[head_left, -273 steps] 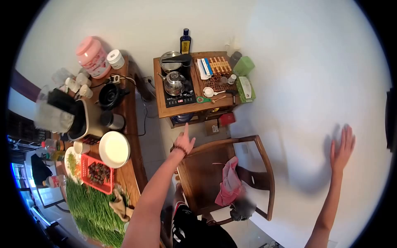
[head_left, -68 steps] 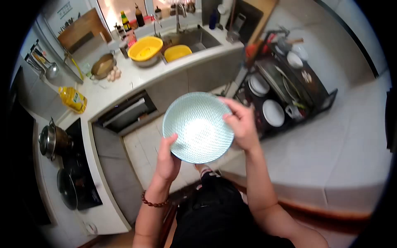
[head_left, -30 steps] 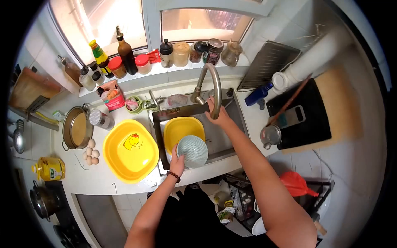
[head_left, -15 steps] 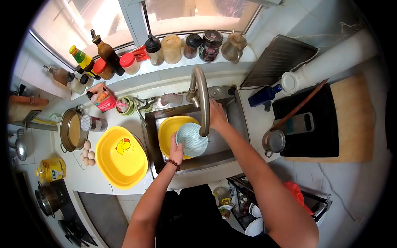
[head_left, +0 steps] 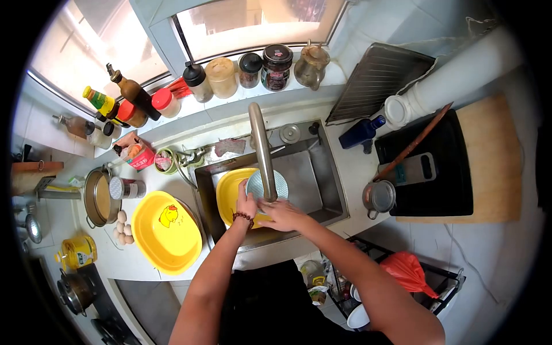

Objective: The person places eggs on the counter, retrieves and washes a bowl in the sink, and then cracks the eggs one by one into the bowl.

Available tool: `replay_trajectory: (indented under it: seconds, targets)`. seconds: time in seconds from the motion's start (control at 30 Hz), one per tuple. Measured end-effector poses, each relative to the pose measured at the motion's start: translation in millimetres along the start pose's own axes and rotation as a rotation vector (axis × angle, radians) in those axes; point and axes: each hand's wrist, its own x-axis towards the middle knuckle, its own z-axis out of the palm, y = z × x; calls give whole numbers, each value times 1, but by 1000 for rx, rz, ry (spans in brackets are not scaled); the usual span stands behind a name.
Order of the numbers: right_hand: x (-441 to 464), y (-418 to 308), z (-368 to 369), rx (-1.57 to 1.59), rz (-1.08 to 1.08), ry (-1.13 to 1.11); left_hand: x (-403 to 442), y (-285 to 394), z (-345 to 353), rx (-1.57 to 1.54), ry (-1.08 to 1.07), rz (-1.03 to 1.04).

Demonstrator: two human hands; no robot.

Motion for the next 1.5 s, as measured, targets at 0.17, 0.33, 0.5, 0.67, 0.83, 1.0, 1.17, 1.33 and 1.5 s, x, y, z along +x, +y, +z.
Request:
replay_trajectory:
  seconds: [0.17, 0.33, 0.5, 0.67, 0.83, 1.0, 1.17, 1.33, 1.5]
  targets:
    - [-6, 27, 1, -383, 10, 83, 15, 16, 23, 316, -116, -153]
    - [-3, 50, 30, 34, 167, 296, 3, 70, 45, 386, -184, 278]
    - [2, 62, 47, 909, 146, 682, 12, 73, 31, 526, -282, 706]
    - [9, 23, 28, 916, 79, 631, 35, -4, 5, 61, -339, -214]
    - [21, -8, 24, -80, 25, 294, -21, 67, -2, -477, 26, -638]
    - [5, 22, 54, -264, -184, 94, 7, -13, -31, 123, -116, -451]
    - [3, 21, 42, -309, -1, 40, -5, -23, 6, -30, 146, -300]
    - [7, 13, 67, -76, 41, 341, -8, 22, -3, 251, 219, -214]
    - [14, 13, 29, -282, -108, 208, 1, 13, 1, 278, 100, -261]
